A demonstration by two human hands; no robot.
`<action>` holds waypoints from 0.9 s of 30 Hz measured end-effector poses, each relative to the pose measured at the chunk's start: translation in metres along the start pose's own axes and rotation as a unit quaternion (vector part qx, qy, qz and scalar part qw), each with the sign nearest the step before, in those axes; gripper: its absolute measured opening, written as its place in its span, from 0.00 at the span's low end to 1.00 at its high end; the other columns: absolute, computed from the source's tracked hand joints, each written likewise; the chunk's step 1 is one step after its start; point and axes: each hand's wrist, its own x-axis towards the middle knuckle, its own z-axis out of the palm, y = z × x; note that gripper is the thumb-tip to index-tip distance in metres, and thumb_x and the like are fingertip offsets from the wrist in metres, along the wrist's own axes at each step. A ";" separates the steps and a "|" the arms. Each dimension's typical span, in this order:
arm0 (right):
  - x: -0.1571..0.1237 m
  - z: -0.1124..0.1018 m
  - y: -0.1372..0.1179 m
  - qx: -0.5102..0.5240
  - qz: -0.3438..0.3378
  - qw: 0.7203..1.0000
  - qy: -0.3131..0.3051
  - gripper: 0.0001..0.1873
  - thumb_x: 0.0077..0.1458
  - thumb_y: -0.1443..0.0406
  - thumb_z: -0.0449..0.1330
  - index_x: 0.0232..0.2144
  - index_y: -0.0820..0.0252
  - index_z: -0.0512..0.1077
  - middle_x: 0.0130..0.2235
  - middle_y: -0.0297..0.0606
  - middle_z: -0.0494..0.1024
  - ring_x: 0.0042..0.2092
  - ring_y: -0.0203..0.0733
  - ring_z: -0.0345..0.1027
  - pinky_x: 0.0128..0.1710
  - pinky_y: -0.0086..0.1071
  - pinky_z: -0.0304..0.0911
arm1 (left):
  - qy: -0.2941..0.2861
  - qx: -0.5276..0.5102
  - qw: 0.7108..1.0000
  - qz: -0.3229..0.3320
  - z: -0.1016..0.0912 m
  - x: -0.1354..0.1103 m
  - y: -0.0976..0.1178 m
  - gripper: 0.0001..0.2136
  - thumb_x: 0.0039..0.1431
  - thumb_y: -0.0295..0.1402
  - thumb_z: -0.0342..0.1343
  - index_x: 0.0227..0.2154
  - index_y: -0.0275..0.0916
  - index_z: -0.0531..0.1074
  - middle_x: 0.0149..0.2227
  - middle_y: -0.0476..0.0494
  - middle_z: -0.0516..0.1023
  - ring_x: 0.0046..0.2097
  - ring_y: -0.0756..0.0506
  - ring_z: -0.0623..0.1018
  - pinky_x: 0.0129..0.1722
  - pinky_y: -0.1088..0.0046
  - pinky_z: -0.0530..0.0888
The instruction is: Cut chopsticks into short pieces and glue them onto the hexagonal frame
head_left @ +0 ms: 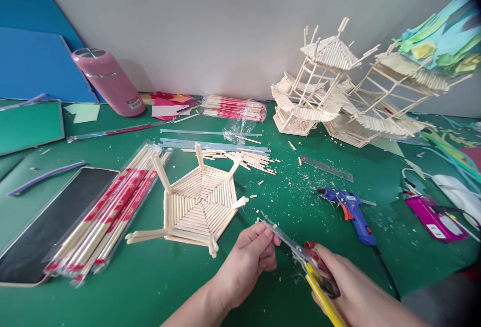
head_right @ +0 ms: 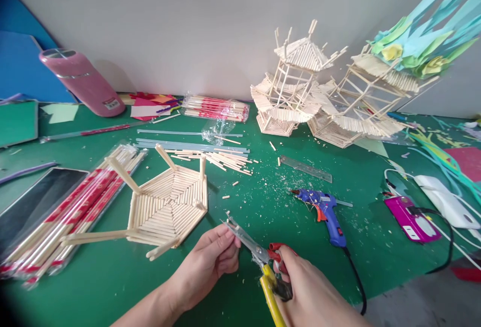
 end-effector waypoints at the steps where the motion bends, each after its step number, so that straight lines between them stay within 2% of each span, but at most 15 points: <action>1: 0.000 0.000 0.002 -0.012 0.002 1.000 0.011 0.13 0.43 0.68 0.54 0.36 0.58 0.64 0.34 0.38 0.76 0.38 0.42 0.71 0.34 0.27 0.63 | 0.008 0.019 1.000 0.010 -0.001 0.000 0.001 0.11 0.54 0.37 0.56 0.24 0.34 0.66 0.17 0.58 0.52 0.20 0.56 0.51 0.21 0.76 0.49; 6: -0.003 0.002 0.008 -0.097 -0.002 0.994 0.058 0.14 0.43 0.69 0.55 0.36 0.57 0.64 0.31 0.38 0.75 0.34 0.44 0.71 0.31 0.31 0.61 | 0.040 0.168 0.983 0.059 0.001 -0.003 0.008 0.09 0.54 0.35 0.56 0.27 0.34 0.68 0.21 0.52 0.62 0.25 0.53 0.61 0.26 0.75 0.57; 9: -0.005 0.005 0.008 -0.133 0.002 0.987 0.086 0.16 0.42 0.70 0.54 0.38 0.59 0.63 0.32 0.42 0.75 0.36 0.48 0.71 0.34 0.34 0.61 | 0.048 0.187 0.979 0.067 0.007 -0.006 0.012 0.10 0.52 0.36 0.57 0.32 0.35 0.68 0.25 0.50 0.66 0.28 0.51 0.64 0.29 0.74 0.60; 12: -0.005 0.012 0.009 -0.161 -0.002 0.982 0.096 0.20 0.42 0.71 0.53 0.41 0.62 0.61 0.35 0.47 0.75 0.40 0.53 0.70 0.37 0.38 0.62 | 0.066 0.197 0.976 0.072 0.012 -0.006 0.011 0.11 0.51 0.39 0.58 0.29 0.36 0.67 0.24 0.52 0.64 0.27 0.51 0.62 0.28 0.75 0.59; 15: -0.003 0.017 0.010 -0.171 -0.002 0.980 0.100 0.19 0.41 0.72 0.52 0.40 0.63 0.61 0.35 0.48 0.75 0.40 0.54 0.70 0.35 0.39 0.62 | 0.093 0.215 0.969 0.073 0.014 -0.004 0.007 0.14 0.52 0.44 0.56 0.25 0.37 0.64 0.21 0.55 0.59 0.25 0.53 0.57 0.25 0.76 0.55; 18: -0.004 0.017 0.009 -0.160 -0.008 0.982 0.104 0.17 0.41 0.72 0.52 0.38 0.61 0.61 0.34 0.47 0.75 0.39 0.54 0.71 0.34 0.38 0.62 | 0.100 0.249 0.960 0.080 0.014 -0.003 0.003 0.16 0.55 0.46 0.52 0.24 0.37 0.62 0.20 0.55 0.56 0.24 0.52 0.56 0.24 0.75 0.54; 22: -0.007 0.013 0.005 -0.096 -0.011 0.990 0.104 0.14 0.44 0.69 0.54 0.37 0.59 0.63 0.31 0.42 0.76 0.36 0.48 0.71 0.33 0.33 0.62 | 0.096 0.327 0.931 0.132 0.014 -0.007 0.002 0.15 0.61 0.42 0.44 0.23 0.38 0.61 0.23 0.52 0.59 0.27 0.50 0.59 0.27 0.75 0.58; 27: -0.013 0.008 0.000 -0.006 -0.015 0.999 0.043 0.12 0.45 0.68 0.55 0.36 0.58 0.66 0.30 0.37 0.76 0.32 0.41 0.71 0.31 0.28 0.62 | 0.100 0.423 0.888 0.150 0.016 -0.012 0.003 0.12 0.62 0.38 0.43 0.28 0.38 0.65 0.27 0.50 0.63 0.29 0.50 0.60 0.30 0.76 0.60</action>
